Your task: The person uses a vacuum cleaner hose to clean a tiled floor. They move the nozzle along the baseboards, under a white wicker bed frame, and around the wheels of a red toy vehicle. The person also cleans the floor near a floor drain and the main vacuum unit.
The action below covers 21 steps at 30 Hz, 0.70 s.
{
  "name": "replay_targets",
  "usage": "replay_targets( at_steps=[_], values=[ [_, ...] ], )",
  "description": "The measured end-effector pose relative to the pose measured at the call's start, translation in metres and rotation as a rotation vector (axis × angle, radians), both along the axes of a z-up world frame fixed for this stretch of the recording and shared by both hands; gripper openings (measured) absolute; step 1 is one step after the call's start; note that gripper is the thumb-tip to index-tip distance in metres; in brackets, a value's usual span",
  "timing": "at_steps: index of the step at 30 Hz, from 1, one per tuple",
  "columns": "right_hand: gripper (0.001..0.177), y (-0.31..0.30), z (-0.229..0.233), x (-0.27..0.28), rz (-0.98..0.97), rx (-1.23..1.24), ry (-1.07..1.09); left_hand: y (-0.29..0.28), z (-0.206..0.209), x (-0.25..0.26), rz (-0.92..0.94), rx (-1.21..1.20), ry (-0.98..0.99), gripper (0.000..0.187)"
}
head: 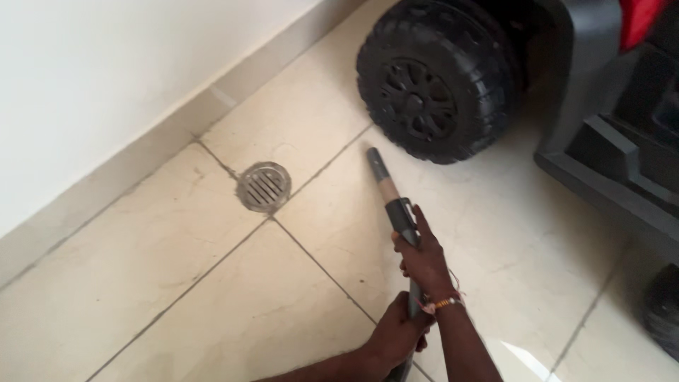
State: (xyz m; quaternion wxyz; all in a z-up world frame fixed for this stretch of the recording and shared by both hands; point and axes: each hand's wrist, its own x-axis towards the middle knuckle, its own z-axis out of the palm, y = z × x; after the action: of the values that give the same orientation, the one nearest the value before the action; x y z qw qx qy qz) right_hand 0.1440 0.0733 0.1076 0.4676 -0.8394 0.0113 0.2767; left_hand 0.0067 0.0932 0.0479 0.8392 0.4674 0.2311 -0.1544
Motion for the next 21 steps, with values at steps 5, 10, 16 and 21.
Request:
replay_targets(
  at_steps=[5,10,16,21],
  values=[
    [0.085,-0.071,-0.026,-0.006,-0.288,0.124,0.005,-0.025,0.007,0.000,-0.327,0.060,-0.022,0.041],
    [0.085,-0.113,-0.026,0.025,-0.374,0.082,-0.070,-0.050,-0.001,0.046,-0.417,0.113,-0.131,0.044],
    [0.088,-0.106,-0.019,0.104,-0.309,0.176,-0.101,-0.052,0.002,0.118,-0.328,0.043,-0.130,0.036],
    [0.086,-0.072,-0.017,0.137,-0.240,0.042,-0.139,-0.032,0.012,0.139,-0.215,-0.027,-0.154,0.032]
  ],
)
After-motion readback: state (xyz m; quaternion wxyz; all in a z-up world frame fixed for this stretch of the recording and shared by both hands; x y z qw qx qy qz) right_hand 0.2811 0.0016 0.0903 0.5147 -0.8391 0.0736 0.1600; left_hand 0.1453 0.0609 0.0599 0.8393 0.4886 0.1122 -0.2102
